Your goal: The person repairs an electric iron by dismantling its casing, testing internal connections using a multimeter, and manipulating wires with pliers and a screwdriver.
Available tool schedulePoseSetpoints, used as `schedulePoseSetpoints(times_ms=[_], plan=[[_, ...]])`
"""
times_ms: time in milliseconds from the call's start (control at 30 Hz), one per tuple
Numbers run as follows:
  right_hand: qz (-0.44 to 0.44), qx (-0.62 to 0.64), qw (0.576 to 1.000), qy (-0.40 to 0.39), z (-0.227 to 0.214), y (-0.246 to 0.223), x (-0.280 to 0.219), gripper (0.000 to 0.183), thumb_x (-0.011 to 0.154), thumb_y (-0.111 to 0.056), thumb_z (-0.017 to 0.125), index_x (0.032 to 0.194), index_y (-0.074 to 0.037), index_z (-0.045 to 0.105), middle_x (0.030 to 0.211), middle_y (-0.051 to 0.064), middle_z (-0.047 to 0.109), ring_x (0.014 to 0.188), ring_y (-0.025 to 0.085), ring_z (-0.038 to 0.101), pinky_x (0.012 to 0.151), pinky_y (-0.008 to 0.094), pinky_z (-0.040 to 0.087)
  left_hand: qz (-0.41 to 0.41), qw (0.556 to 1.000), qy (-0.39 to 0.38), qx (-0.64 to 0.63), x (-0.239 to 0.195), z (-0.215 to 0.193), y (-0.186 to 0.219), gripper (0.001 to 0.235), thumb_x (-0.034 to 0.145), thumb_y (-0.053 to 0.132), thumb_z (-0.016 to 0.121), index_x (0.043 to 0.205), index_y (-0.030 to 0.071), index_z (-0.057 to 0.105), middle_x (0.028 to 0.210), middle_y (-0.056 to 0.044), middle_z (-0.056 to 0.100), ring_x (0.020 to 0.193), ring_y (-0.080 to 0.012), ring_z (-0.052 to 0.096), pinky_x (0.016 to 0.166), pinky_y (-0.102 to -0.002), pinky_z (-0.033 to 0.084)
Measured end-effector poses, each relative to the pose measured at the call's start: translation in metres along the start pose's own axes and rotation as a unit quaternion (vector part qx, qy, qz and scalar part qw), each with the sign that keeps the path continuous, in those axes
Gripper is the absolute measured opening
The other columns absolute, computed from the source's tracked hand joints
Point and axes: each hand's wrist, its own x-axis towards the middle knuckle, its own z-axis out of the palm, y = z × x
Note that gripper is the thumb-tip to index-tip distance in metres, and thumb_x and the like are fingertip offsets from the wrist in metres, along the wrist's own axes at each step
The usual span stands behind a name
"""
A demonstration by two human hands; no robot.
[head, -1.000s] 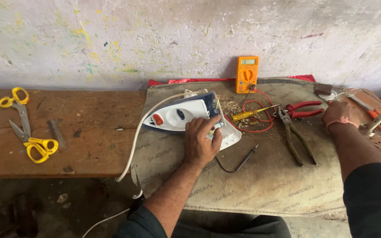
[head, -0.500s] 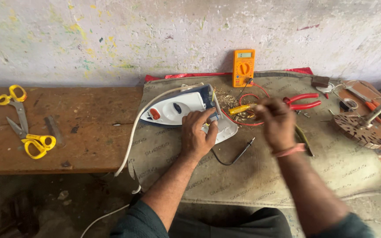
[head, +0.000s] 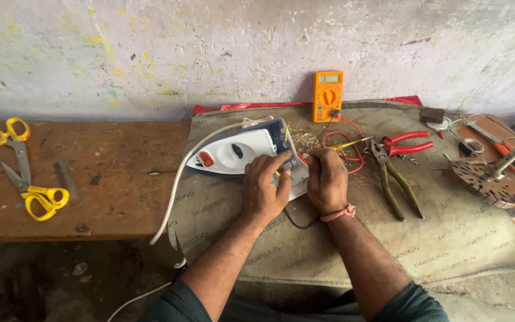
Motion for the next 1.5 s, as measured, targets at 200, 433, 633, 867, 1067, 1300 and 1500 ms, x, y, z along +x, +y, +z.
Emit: schedulePoseSetpoints(times_ms=[200,433,633,867,1067,1300,1500], plan=[[0.003,-0.018,1.0,-0.012,0.0,0.003,-0.003,0.01,0.098,-0.002,0.067,0.106,-0.002,0.062,0.092,0.017,0.065,0.084,0.037,0.066,0.073,0.044,0.052,0.015,0.998,-0.013,0.067,0.014,-0.001,0.003,0.022,0.086,0.015,0.076,0.106,0.009,0.068,0.092,-0.009,0.062,0.092,-0.0315,0.06,0.084,-0.046,0.046],[0.008,0.001,1.0,-0.006,0.001,0.001,-0.002,0.009,0.097,-0.001,0.066,0.105,-0.002,0.062,0.09,0.016,0.065,0.08,0.036,0.065,0.072,0.043,0.052,0.032,0.996,0.0,0.085,0.018,0.003,0.003,0.018,0.084,0.011,0.076,0.097,0.007,0.065,0.09,-0.01,0.063,0.091,-0.0326,0.061,0.083,-0.047,0.046],[-0.002,0.008,1.0,-0.008,0.0,0.002,-0.003,0.008,0.098,0.0,0.065,0.104,-0.003,0.061,0.091,0.015,0.066,0.082,0.036,0.066,0.073,0.043,0.052,0.045,0.997,-0.011,0.066,0.019,0.003,-0.003,0.011,0.086,0.007,0.075,0.089,0.007,0.064,0.083,-0.008,0.064,0.084,-0.0311,0.062,0.078,-0.044,0.05],[-0.023,0.02,0.999,-0.016,-0.006,-0.009,0.0,0.012,0.097,0.004,0.066,0.105,-0.002,0.06,0.092,0.015,0.063,0.082,0.035,0.064,0.072,0.041,0.051,0.054,0.995,-0.045,0.075,0.018,-0.006,0.003,0.011,0.085,0.005,0.073,0.093,0.004,0.065,0.087,-0.012,0.063,0.09,-0.0343,0.061,0.082,-0.046,0.05],[-0.081,0.054,0.995,-0.024,-0.008,-0.018,0.006,0.02,0.092,0.011,0.064,0.106,-0.002,0.06,0.097,0.015,0.062,0.089,0.035,0.063,0.077,0.041,0.051,0.043,0.997,-0.038,0.06,0.018,-0.007,0.003,0.013,0.085,0.005,0.072,0.097,0.005,0.069,0.091,-0.01,0.067,0.093,-0.0334,0.062,0.086,-0.045,0.05],[-0.067,0.076,0.994,-0.031,-0.011,-0.021,0.005,0.018,0.094,0.011,0.062,0.107,-0.002,0.06,0.102,0.016,0.064,0.094,0.034,0.065,0.08,0.04,0.053,0.004,0.996,-0.053,0.076,0.016,-0.001,0.0,0.012,0.087,0.006,0.07,0.1,0.005,0.072,0.093,-0.008,0.07,0.093,-0.0302,0.064,0.085,-0.043,0.051],[-0.062,0.062,0.996,-0.028,-0.008,-0.018,0.003,0.018,0.095,0.011,0.061,0.107,-0.002,0.061,0.102,0.015,0.064,0.093,0.033,0.064,0.079,0.04,0.052,0.003,0.995,-0.055,0.083,0.016,-0.002,0.001,0.013,0.088,0.006,0.07,0.1,0.006,0.072,0.093,-0.008,0.07,0.093,-0.0303,0.064,0.086,-0.044,0.051]])
